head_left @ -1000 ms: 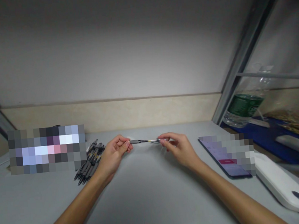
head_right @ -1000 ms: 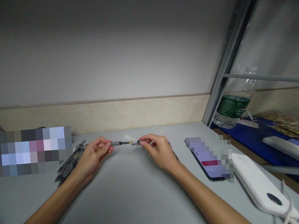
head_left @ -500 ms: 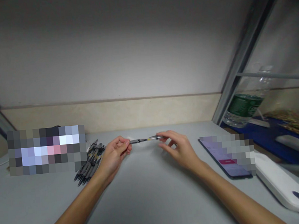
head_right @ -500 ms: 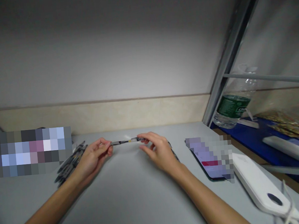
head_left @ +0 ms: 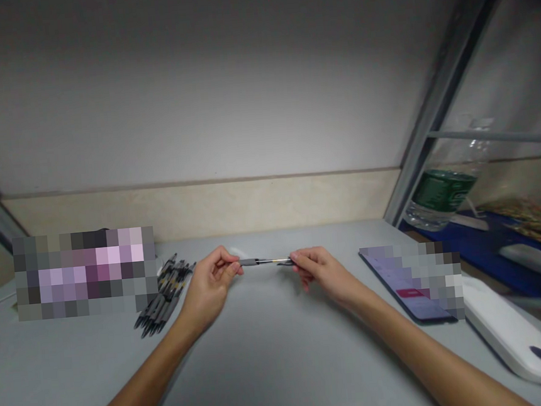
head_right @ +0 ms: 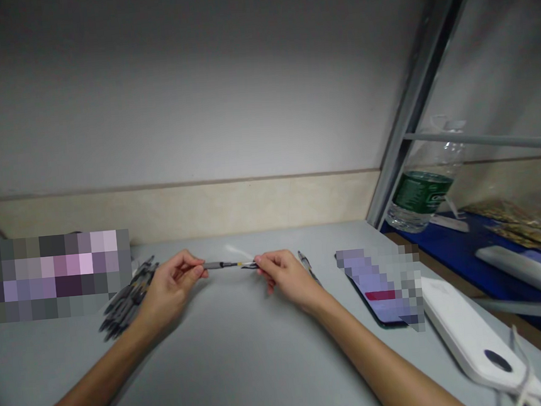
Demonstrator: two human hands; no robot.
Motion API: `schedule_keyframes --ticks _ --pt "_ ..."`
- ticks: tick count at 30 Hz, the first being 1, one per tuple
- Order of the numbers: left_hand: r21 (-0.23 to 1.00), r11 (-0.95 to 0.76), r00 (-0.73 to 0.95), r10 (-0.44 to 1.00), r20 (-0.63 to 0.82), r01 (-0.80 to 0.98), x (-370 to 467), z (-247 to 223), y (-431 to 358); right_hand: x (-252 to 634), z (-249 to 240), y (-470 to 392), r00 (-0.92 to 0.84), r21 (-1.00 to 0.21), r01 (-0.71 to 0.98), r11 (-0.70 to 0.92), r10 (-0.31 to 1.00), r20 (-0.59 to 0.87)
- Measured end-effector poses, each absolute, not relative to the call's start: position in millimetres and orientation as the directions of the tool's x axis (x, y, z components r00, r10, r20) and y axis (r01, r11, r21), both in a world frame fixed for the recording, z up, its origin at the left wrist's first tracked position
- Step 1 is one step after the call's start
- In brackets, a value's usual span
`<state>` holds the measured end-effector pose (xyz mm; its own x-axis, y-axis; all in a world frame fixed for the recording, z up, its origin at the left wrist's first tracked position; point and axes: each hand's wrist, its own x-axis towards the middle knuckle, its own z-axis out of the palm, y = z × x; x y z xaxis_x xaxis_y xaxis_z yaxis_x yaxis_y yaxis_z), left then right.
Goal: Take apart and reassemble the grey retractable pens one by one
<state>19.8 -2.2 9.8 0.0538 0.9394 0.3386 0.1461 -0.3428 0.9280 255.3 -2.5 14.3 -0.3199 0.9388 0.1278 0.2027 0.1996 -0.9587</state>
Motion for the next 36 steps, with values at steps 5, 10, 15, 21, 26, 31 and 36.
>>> schedule_keyframes --ticks 5,10,15,21,26,31,36 --pt "0.945 -0.308 0.144 0.946 0.292 0.107 19.1 13.1 -2.4 258.1 14.2 0.8 -0.273 -0.949 0.210 0.236 0.946 0.175" --pt "0.992 -0.110 0.343 0.936 0.082 0.061 15.8 3.8 4.6 259.6 18.6 -1.5 -0.246 -0.891 0.255 0.375 0.917 0.315" --pt "0.994 -0.057 0.417 0.909 0.012 0.096 15.3 -6.1 6.0 257.7 17.8 -2.3 -0.217 -0.875 0.269 0.402 0.911 0.351" --pt "0.932 -0.231 0.289 0.946 0.148 0.278 23.9 -8.8 0.5 255.9 14.3 -3.8 -0.174 -0.862 0.327 0.388 0.921 0.349" --pt "0.846 -0.334 0.182 0.942 0.283 0.415 31.9 -6.8 -8.8 254.9 13.0 -4.2 -0.102 -0.865 0.354 0.357 0.934 0.343" --pt "0.642 -0.513 0.133 0.829 0.543 0.571 32.9 2.4 -15.4 251.8 9.7 -3.5 -0.105 -0.963 0.099 0.250 0.965 0.240" --pt "0.504 -0.564 0.207 0.775 0.598 0.654 34.9 3.5 -17.0 244.3 10.4 -6.1 -0.068 -0.984 -0.111 0.136 0.987 0.144"
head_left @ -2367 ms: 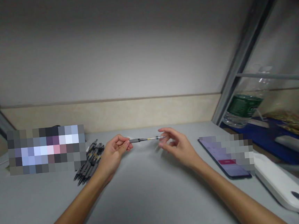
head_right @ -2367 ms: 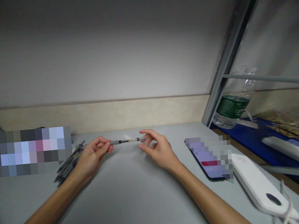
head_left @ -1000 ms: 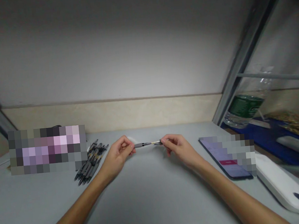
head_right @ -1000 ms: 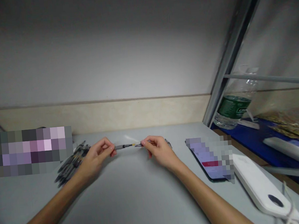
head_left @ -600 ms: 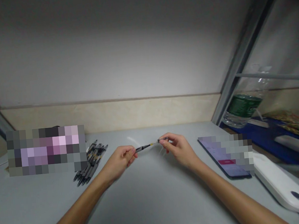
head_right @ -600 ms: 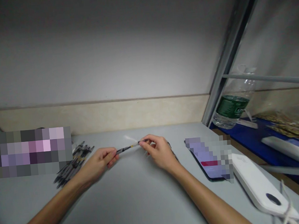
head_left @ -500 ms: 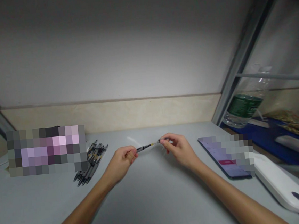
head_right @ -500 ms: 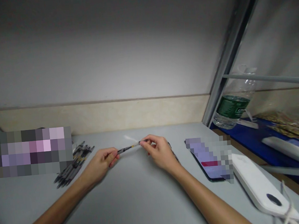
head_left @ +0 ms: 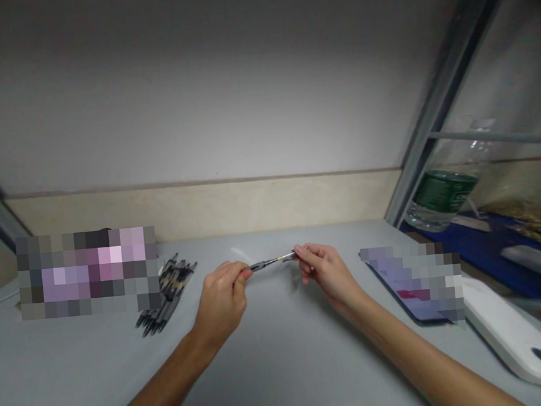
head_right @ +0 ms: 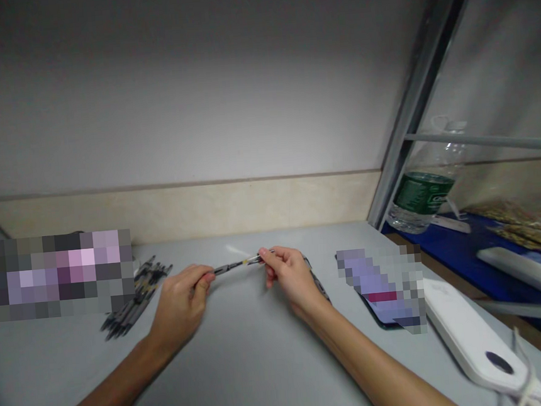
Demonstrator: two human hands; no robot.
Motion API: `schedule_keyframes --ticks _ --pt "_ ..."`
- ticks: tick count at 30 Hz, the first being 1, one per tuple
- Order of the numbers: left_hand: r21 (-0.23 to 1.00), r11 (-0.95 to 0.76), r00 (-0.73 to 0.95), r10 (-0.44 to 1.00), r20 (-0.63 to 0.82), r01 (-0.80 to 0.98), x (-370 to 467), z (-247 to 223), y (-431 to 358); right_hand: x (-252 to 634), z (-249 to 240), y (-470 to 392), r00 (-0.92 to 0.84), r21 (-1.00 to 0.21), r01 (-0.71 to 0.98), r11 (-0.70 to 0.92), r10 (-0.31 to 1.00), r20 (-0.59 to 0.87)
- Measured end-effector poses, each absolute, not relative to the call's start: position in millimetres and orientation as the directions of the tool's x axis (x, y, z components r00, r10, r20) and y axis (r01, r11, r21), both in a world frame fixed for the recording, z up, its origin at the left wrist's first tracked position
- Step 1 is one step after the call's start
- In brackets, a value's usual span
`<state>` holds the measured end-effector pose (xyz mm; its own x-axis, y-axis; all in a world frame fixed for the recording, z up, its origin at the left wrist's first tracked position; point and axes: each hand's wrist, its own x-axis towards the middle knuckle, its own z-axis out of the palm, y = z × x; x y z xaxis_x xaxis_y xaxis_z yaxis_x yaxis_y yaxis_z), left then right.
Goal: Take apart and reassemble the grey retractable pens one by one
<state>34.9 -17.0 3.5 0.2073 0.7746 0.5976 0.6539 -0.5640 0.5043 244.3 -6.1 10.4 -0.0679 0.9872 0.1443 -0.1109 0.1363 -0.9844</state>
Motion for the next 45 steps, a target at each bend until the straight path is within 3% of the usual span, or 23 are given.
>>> schedule_keyframes --ticks 7,11,14,18,28,45 --pt "0.469 -0.646 0.441 0.759 0.479 0.603 46.1 -2.7 -24.1 233.2 18.7 -4.0 0.140 -0.894 -0.389 0.221 0.974 0.180" --pt "0.420 -0.622 0.438 0.774 0.457 0.661 43.3 -4.5 -21.5 235.8 33.3 4.8 0.027 -0.731 -0.681 0.031 0.999 0.017" --pt "0.383 -0.551 0.372 0.813 0.448 0.741 34.6 -7.2 -12.7 237.8 49.6 11.2 -0.109 -0.646 -0.758 -0.093 0.994 -0.016" --pt "0.341 -0.465 0.306 0.851 0.426 0.817 21.8 -10.2 -0.8 233.5 71.5 18.5 -0.247 -0.644 -0.742 -0.187 0.969 0.002" --pt "0.329 -0.408 0.281 0.886 0.369 0.852 15.6 -15.4 5.8 215.5 101.5 23.9 -0.383 -0.707 -0.652 -0.274 0.924 -0.005" --pt "0.347 -0.377 0.285 0.914 0.287 0.859 16.5 -18.3 6.5 203.8 106.3 15.6 -0.443 -0.747 -0.598 -0.290 0.896 0.007"
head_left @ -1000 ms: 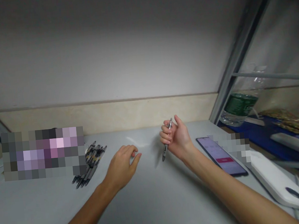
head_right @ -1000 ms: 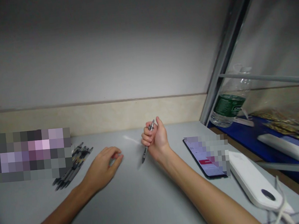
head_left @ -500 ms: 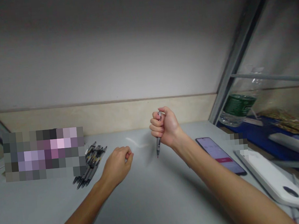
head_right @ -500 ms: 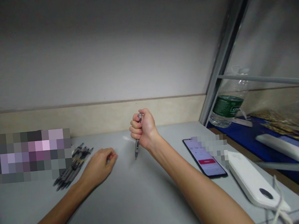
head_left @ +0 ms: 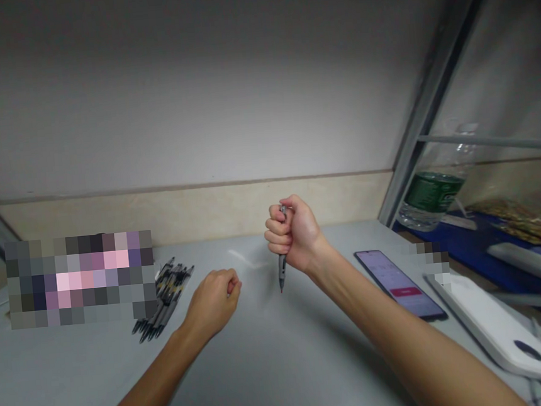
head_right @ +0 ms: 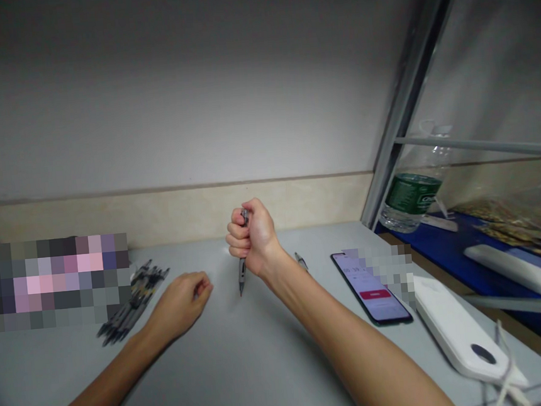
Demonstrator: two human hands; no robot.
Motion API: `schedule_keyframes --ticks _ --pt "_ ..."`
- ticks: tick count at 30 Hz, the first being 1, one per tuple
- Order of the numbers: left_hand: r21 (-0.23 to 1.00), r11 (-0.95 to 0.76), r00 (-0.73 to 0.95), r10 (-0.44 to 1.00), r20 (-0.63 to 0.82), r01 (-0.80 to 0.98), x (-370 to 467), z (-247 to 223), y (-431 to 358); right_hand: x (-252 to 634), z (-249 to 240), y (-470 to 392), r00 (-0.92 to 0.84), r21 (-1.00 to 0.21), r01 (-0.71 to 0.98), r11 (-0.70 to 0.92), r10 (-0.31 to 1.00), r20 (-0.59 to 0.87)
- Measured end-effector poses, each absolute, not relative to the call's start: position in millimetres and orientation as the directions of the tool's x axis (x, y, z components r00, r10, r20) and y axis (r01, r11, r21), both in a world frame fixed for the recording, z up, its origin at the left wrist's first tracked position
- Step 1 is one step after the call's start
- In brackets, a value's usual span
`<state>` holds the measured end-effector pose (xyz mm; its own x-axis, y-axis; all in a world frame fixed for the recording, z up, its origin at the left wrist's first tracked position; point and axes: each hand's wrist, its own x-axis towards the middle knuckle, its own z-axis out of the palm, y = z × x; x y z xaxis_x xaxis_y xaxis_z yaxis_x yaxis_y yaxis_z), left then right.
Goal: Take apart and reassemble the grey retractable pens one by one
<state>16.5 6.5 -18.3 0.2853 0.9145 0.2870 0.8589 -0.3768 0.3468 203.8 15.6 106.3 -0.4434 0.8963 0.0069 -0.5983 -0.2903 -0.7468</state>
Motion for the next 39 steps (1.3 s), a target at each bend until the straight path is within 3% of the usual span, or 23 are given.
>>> schedule_keyframes --ticks 39 --pt "0.300 -0.388 0.320 0.913 0.252 0.871 17.8 -17.4 2.8 199.0 114.9 12.3 -0.422 -0.761 -0.605 -0.234 0.905 0.057"
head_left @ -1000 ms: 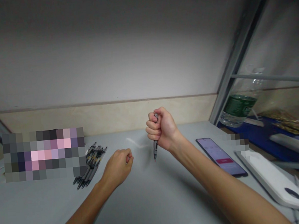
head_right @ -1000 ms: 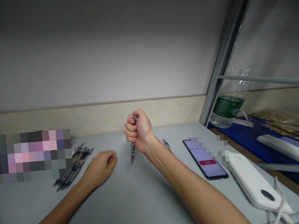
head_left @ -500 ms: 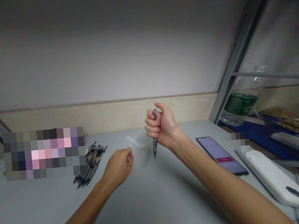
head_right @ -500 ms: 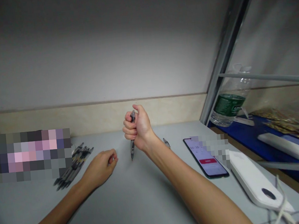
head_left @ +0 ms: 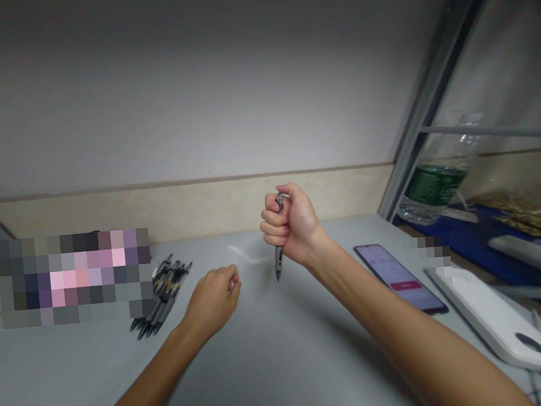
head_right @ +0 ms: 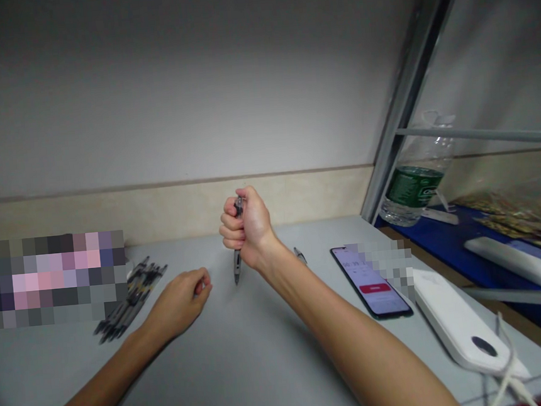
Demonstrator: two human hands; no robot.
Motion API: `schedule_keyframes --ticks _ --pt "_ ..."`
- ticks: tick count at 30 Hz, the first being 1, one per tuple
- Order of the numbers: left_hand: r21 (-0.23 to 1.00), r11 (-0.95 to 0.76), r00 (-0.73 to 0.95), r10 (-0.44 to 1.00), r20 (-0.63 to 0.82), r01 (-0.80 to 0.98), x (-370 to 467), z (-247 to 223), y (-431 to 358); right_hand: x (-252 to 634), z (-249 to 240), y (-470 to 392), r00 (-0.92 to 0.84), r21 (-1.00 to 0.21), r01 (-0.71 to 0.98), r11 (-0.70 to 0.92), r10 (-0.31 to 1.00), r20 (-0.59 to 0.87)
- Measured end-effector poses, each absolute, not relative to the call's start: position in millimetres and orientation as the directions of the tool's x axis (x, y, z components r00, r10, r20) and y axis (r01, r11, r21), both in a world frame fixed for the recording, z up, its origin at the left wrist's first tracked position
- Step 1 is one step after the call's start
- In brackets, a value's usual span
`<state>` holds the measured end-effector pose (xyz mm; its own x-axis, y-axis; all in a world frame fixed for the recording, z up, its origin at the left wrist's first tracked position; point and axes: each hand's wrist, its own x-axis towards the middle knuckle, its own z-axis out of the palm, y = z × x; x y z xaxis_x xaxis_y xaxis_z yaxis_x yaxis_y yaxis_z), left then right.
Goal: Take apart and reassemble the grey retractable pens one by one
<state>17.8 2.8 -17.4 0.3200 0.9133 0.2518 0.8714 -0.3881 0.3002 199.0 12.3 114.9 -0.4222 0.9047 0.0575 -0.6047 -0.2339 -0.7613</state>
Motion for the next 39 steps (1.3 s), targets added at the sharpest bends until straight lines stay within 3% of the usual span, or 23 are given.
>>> schedule_keyframes --ticks 30,39 --pt "0.293 -0.410 0.341 0.904 0.259 0.864 16.8 -17.5 2.0 203.4 110.4 14.2 -0.420 -0.796 -0.563 -0.222 0.906 0.044" --pt "0.289 -0.404 0.342 0.908 0.242 0.868 19.3 -14.9 0.6 230.8 77.9 17.2 -0.235 -0.836 -0.512 -0.195 0.969 -0.082"
